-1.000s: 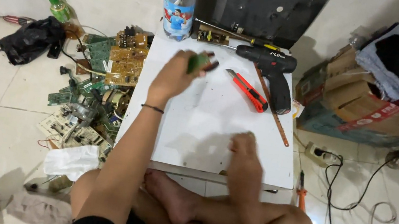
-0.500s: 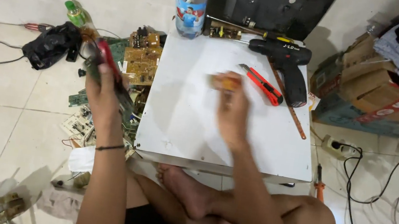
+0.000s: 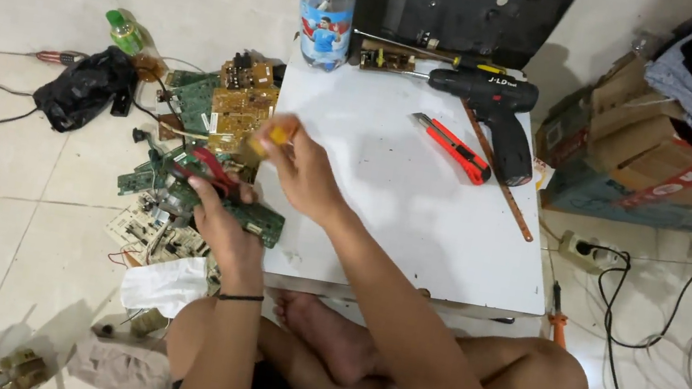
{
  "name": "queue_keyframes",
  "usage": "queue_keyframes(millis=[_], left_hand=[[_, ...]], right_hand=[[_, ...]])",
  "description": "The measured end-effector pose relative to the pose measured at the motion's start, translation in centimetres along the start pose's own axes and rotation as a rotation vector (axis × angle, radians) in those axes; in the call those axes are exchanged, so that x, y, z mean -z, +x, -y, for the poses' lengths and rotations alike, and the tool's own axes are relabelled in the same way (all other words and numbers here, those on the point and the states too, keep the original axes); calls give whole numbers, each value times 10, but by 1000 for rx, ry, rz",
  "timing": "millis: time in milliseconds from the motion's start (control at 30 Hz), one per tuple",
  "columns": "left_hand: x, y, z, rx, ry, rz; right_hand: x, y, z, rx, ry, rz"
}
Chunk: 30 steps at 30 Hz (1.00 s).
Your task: The person disassembles a small circuit board using pliers, a screwdriver, and a utility knife to remove components.
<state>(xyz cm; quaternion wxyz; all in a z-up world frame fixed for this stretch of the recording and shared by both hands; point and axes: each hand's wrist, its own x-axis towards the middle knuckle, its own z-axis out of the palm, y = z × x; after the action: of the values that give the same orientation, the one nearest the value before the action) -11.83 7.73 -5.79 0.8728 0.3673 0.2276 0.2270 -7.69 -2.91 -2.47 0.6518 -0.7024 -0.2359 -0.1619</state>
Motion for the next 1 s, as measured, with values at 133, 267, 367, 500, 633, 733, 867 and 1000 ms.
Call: queue_keyframes(millis=[133, 267, 367, 500, 633, 733, 867, 1000], left_hand=[[-11, -18, -14, 3, -94, 2], [-12, -24, -15, 58, 1, 42], [-21, -27, -15, 61, 15, 41], [-25, -36, -23, 56, 25, 19], [-14, -28, -17, 37, 60, 73], [-16, -30, -21, 50, 32, 98], [-21, -32, -21, 33, 3, 80], [-18, -25, -16, 39, -27, 58]], right_hand=[[38, 12, 4, 148, 51, -199], [111, -8, 72, -168, -722, -214], [128, -24, 57, -419, -952, -80], [87, -38, 41, -243, -799, 192], [113, -4, 31, 15, -206, -97], [169, 18, 40, 179, -632, -261], [219, 21, 12, -105, -1072, -288], [213, 34, -57, -275, -1334, -93]])
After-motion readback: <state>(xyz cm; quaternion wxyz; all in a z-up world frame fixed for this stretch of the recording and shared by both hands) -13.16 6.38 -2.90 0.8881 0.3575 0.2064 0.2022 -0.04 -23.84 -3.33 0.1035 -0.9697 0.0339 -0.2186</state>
